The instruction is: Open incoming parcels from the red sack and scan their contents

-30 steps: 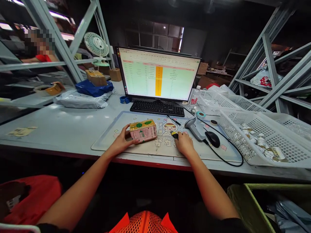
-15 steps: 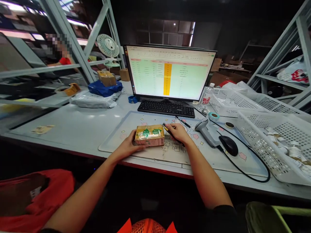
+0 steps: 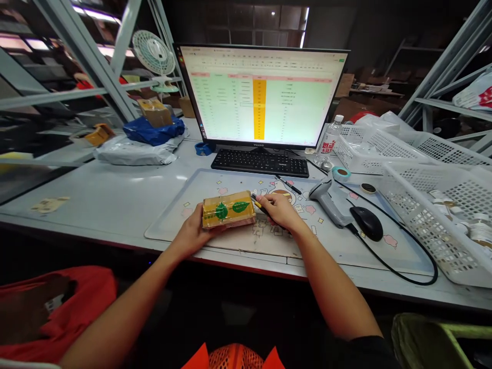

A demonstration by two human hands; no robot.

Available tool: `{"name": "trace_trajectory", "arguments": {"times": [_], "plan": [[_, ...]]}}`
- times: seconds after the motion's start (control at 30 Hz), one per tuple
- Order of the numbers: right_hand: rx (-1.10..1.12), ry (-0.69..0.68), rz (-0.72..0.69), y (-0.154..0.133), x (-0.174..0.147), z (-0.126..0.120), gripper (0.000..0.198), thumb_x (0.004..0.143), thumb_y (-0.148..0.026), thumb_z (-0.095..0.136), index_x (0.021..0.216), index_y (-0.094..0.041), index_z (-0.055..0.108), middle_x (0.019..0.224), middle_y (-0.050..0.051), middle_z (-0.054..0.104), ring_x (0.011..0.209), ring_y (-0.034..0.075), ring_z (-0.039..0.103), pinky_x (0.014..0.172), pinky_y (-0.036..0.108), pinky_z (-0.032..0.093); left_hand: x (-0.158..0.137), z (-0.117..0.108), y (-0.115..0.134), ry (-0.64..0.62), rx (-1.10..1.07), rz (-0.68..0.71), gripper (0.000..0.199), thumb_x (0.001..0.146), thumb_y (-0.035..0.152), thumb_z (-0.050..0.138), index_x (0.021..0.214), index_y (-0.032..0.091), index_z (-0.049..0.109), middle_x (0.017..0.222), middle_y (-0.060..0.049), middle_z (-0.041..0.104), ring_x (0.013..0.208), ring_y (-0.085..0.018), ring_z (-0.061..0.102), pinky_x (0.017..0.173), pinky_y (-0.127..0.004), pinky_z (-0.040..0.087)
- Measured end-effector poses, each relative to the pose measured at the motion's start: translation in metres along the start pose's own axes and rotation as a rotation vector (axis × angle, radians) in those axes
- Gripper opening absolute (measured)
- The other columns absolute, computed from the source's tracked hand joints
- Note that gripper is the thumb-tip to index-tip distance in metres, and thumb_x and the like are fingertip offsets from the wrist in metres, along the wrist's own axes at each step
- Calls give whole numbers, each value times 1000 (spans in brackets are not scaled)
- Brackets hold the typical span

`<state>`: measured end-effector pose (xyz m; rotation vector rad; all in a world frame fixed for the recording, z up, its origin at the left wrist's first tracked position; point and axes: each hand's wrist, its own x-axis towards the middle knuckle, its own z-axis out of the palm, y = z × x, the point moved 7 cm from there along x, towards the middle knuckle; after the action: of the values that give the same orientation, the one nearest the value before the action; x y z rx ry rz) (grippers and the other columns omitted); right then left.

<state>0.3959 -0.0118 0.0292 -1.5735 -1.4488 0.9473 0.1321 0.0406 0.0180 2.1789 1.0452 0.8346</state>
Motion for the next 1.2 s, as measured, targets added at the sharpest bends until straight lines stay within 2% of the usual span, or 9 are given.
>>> {"name": "trace_trajectory", "arguments": {"times": [0.3,0.37,0.47,0.6,0.7,0.8,0.9,1.0,1.2], "plan": [[-72,-242,-128,5,-5,6,58,100,-74,49,70,-24,43,52,-5,42,41,12,44,41,25,32,-4,-4,-1,68,71,11,70,79,61,84,131,21,58,123,-13,75,112,-35,73,95,-45,59],[-77,-207,-129,7,-2,3,56,99,-72,50,70,-24,43,54,-5,45,43,13,46,43,25,34,-4,-12,-4,127,50,7,75,77,61,86,135,20,59,124,-13,74,112,-34,72,97,-46,59],[-83,-34,-132,10,5,-11,50,102,-65,47,75,-23,49,59,-2,53,48,14,51,48,26,39,-2,-46,-2,361,26,55,85,79,62,85,145,17,56,133,-16,70,115,-32,71,100,-46,58],[-99,61,-59,16,8,-18,27,100,-42,54,112,-20,60,74,0,63,59,17,62,54,26,48,-2,-81,38,572,286,310,84,84,53,84,153,17,51,141,-18,62,129,-35,60,112,-51,51],[-52,66,-21,10,3,-13,49,98,-31,53,145,-19,49,96,6,69,68,18,70,57,28,56,1,-64,69,459,466,444,69,88,44,83,146,20,56,132,-15,64,122,-34,60,110,-50,50],[-49,31,-90,-11,-8,-3,63,101,-30,49,162,-22,38,106,9,71,65,19,72,61,33,60,3,-35,81,329,504,458,65,89,41,82,145,22,56,124,-14,64,116,-33,59,104,-48,53],[-201,32,-275,-42,-21,8,65,101,-27,49,165,-24,41,113,9,75,71,20,73,78,37,62,0,-23,81,340,468,470,65,90,50,80,145,22,58,118,-13,64,110,-32,59,101,-46,52],[-376,49,-416,-70,-33,18,61,102,-24,47,162,-23,48,132,10,74,101,24,74,96,38,57,-4,-21,78,355,408,523,68,91,63,74,142,21,62,117,-13,67,107,-31,59,101,-45,50],[-706,13,-332,-91,-39,36,63,105,-21,40,167,-25,39,124,12,76,102,29,72,91,38,53,-2,-17,69,360,328,495,69,99,74,49,136,18,69,115,-16,70,106,-32,59,99,-46,48]]}}
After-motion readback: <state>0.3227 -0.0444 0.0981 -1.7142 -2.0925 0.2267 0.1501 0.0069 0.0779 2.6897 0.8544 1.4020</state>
